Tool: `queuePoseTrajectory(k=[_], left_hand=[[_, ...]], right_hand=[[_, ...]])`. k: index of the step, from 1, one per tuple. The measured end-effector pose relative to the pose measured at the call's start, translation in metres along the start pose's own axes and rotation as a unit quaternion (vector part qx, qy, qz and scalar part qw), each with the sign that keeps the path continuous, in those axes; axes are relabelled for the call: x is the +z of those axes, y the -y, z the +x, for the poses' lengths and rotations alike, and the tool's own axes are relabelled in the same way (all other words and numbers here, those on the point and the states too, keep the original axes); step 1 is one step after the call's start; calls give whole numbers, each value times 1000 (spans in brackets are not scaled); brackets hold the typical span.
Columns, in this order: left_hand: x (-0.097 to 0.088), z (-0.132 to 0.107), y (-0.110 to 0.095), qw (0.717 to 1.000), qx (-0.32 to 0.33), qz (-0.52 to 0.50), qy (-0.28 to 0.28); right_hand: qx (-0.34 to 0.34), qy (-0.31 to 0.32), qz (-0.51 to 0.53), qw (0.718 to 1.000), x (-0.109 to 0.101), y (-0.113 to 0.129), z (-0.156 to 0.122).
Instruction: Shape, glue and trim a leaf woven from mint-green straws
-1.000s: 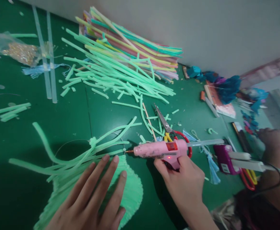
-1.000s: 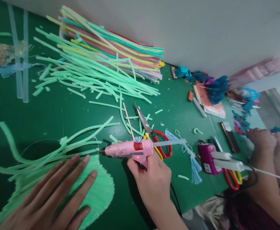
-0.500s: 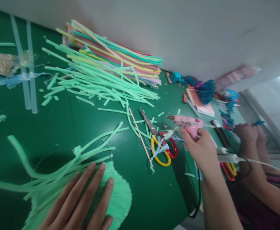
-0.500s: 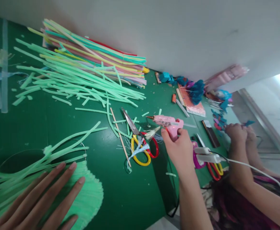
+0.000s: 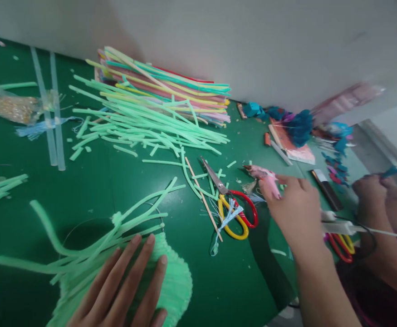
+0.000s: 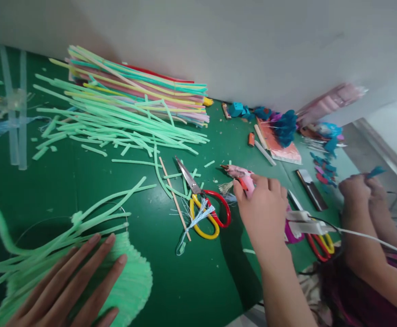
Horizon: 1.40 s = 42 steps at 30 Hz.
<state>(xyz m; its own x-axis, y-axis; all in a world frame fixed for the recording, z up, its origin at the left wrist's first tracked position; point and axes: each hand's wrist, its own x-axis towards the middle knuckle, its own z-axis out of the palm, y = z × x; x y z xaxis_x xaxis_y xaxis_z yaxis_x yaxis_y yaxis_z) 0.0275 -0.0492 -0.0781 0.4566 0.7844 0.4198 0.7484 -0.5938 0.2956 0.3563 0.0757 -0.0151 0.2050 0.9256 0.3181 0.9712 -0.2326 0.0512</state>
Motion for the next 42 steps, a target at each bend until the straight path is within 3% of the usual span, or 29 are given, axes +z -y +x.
queuePoseTrajectory(k=[1, 3, 6, 7, 9, 13, 17, 29, 33, 38, 42], left_hand=[[-1, 0, 3, 1000, 19, 13, 7], [-5, 0, 7, 998, 55, 35, 20], [-8, 1, 10, 996, 69, 39, 35], [-9, 2, 9, 997, 66, 35, 33], [-9, 2, 8, 998, 52, 27, 23], [-8, 3, 4, 997, 56, 35, 31], [-6, 3, -1, 1000, 11, 15, 17], [-5, 2, -1, 998, 23, 37, 44], [-5, 1, -4, 999, -5, 24, 39], [-4, 3, -6, 999, -23, 15, 36], [-4, 4, -6, 999, -23, 7, 38]], right_hand=[[-33, -35, 53, 997, -13, 14, -9], [-135, -35, 210, 968, -39, 46, -29], [-333, 104, 384, 855, -60, 92, -48], [-381, 108, 417, 818, -60, 104, -50], [-445, 129, 416, 783, -52, 122, -46], [-525, 163, 320, 772, -28, 135, -28], [-551, 179, 287, 763, -21, 133, -20], [-557, 207, 286, 752, -16, 130, -18], [-550, 211, 289, 754, -14, 127, -21], [-543, 192, 283, 767, -10, 122, -25], [-514, 167, 336, 772, -8, 123, -25]])
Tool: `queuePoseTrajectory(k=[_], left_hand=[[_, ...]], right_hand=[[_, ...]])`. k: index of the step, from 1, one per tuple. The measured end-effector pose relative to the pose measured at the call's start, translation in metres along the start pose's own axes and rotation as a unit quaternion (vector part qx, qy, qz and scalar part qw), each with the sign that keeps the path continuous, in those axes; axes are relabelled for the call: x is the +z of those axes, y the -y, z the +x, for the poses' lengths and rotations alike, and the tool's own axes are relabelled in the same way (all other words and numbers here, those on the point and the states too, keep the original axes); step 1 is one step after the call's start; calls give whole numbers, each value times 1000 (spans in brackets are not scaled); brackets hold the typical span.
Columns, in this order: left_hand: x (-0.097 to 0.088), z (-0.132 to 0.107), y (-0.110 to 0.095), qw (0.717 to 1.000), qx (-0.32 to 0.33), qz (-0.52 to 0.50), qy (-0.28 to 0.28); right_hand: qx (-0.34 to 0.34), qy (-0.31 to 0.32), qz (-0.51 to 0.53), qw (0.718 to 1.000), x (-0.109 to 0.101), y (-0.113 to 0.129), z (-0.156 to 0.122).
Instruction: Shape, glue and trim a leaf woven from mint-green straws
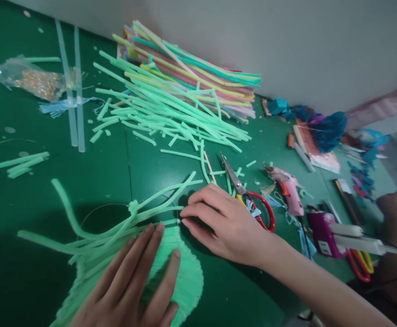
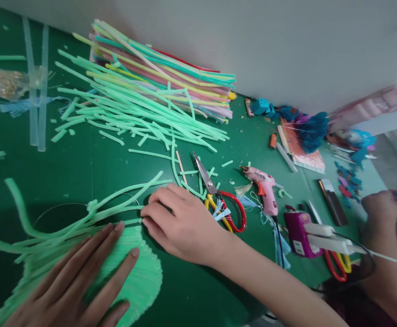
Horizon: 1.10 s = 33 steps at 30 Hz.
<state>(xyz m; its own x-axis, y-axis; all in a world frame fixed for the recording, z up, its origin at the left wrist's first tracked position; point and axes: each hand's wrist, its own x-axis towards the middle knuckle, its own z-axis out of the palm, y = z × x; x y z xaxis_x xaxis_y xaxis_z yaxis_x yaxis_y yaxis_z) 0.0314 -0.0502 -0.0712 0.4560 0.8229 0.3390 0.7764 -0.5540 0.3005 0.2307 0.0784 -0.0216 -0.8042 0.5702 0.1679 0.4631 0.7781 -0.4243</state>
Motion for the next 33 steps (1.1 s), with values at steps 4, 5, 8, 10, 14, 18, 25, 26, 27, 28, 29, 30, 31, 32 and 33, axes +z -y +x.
queuePoseTrajectory(k=[4, 5, 8, 10, 14, 18, 25, 26, 27, 28, 29, 30, 31, 32, 33], left_hand=[[0, -1, 1, 1000, -15, -11, -2], [0, -1, 1, 1000, -15, -14, -1], [0, 0, 3, 1000, -8, -28, 8], [0, 1, 3, 999, -4, -33, 10], [0, 0, 4, 999, -7, -33, 5], [-1, -1, 4, 999, -13, -36, 11], [0, -1, 4, 999, -11, -41, 14], [0, 0, 4, 999, -10, -41, 12], [0, 0, 4, 999, -10, -42, 13], [1, 0, 4, 999, -10, -43, 13], [1, 0, 4, 999, -11, -44, 14], [1, 0, 4, 999, -12, -44, 16], [1, 0, 3, 999, -13, -43, 16], [1, 0, 3, 999, -14, -42, 16], [0, 0, 3, 999, -14, -42, 15]], right_hand=[[-25, 2, -5, 1000, 0, 2, 7], [-29, 11, -11, 999, 0, 2, 9], [-29, 35, -22, 999, -1, 3, 11], [-24, 51, -21, 998, -1, 4, 11], [-19, 64, -22, 998, -1, 3, 8], [-31, 55, -20, 998, 1, 3, 5], [-53, 55, -52, 996, 2, 4, 6], [-53, 55, -57, 995, 2, 4, 6], [-53, 54, -61, 995, 2, 4, 6], [-54, 53, -62, 995, 3, 3, 6], [-56, 50, -62, 995, 3, 3, 6], [-59, 47, -61, 995, 4, 2, 5], [-61, 45, -61, 995, 4, 2, 4], [-63, 42, -62, 995, 5, 2, 3], [-64, 40, -64, 995, 5, 2, 2]])
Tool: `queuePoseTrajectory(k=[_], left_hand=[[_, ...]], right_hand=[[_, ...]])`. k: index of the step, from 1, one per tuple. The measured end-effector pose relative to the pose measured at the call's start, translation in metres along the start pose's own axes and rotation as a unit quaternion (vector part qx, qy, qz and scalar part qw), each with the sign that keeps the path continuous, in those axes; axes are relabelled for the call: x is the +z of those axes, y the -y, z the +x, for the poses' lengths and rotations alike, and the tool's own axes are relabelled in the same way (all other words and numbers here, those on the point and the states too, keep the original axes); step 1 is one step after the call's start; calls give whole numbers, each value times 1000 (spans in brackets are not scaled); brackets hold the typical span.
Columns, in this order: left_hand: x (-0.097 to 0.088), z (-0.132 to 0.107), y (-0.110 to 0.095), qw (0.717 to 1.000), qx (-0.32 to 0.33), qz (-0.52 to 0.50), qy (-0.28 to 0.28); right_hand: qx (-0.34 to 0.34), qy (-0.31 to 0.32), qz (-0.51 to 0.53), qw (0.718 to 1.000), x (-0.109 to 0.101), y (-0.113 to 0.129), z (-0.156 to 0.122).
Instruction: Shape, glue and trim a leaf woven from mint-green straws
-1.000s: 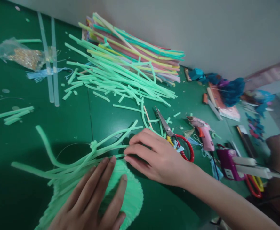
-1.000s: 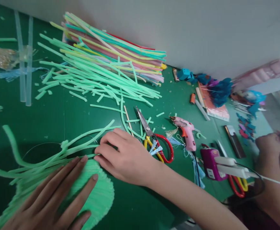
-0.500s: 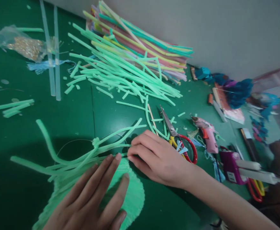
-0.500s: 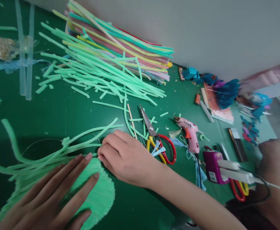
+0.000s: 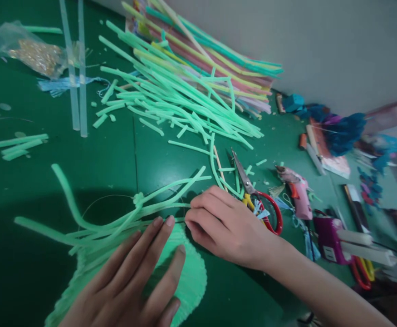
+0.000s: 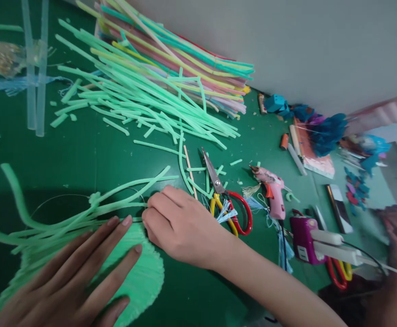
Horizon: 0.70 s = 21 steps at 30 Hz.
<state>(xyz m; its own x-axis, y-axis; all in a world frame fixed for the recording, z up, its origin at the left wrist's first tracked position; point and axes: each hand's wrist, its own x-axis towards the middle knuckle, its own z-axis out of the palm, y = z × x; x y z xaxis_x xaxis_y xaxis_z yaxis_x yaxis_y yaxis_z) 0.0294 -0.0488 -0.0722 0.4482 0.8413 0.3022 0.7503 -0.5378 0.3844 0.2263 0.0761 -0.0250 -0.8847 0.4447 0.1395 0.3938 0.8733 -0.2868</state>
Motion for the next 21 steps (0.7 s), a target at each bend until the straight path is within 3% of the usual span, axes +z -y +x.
queuePoseTrajectory(k=[10, 17, 19, 21], left_hand=[[-2, -1, -2, 1000, -13, -26, 8], [-5, 1, 2, 1000, 2, -7, 14], [-7, 3, 3, 1000, 7, 2, 11], [-8, 3, 3, 1000, 23, 7, 5]], right_hand=[[-2, -33, -18, 999, 3, 10, -4], [-5, -16, 4, 1000, 7, 12, 1], [22, -65, 45, 997, 7, 19, -2], [117, -141, 110, 977, 5, 29, -8]])
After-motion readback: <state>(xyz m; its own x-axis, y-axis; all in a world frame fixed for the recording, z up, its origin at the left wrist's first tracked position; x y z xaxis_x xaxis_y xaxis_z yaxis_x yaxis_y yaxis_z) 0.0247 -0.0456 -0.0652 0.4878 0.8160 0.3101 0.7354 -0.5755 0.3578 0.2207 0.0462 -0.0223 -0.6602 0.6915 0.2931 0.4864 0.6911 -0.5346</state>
